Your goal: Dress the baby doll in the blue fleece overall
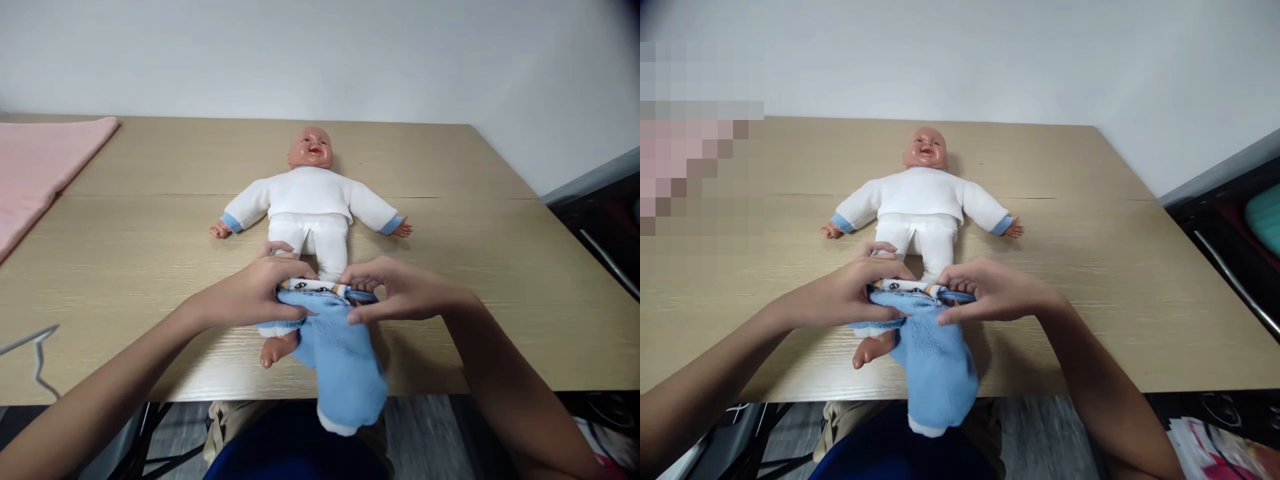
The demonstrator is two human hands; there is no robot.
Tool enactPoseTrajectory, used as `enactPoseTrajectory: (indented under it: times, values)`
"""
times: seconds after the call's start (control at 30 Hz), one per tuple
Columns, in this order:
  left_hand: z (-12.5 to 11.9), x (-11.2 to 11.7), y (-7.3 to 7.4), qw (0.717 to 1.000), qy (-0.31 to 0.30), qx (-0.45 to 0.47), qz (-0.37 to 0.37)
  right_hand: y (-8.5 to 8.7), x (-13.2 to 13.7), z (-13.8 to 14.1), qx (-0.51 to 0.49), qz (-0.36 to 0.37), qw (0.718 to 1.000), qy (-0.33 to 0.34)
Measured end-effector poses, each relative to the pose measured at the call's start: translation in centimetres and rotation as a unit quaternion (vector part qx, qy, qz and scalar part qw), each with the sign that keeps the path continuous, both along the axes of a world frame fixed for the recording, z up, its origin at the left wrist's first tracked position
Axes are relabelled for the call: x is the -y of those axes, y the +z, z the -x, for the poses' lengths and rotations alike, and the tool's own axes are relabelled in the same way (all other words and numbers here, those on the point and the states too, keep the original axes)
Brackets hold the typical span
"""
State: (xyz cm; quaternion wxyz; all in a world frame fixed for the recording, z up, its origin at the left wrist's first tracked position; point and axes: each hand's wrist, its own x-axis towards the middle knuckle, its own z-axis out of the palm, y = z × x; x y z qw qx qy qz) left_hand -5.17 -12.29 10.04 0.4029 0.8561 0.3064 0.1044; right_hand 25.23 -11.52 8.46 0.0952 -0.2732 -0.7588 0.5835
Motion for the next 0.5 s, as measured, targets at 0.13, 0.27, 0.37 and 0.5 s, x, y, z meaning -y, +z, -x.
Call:
enactPoseTrajectory:
  times: [0.13,0.27,0.37,0.5]
  values:
    - [0.3,0.0,0.5,0.995,-0.040,0.062,0.072,0.5,0.1,0.0,-0.063,-0.053,0.995,0.050]
    - [0.6,0.1,0.2,0.970,-0.007,0.121,0.211,0.2,1.2,0.8,-0.134,0.033,0.990,-0.031]
    - [0.8,-0.3,-0.9,0.957,0.014,0.157,0.242,0.1,1.7,1.1,-0.149,0.134,0.974,-0.110]
    - [0.9,-0.9,-1.9,0.936,-0.003,0.173,0.307,0.6,1.2,0.6,-0.091,0.155,0.980,-0.086]
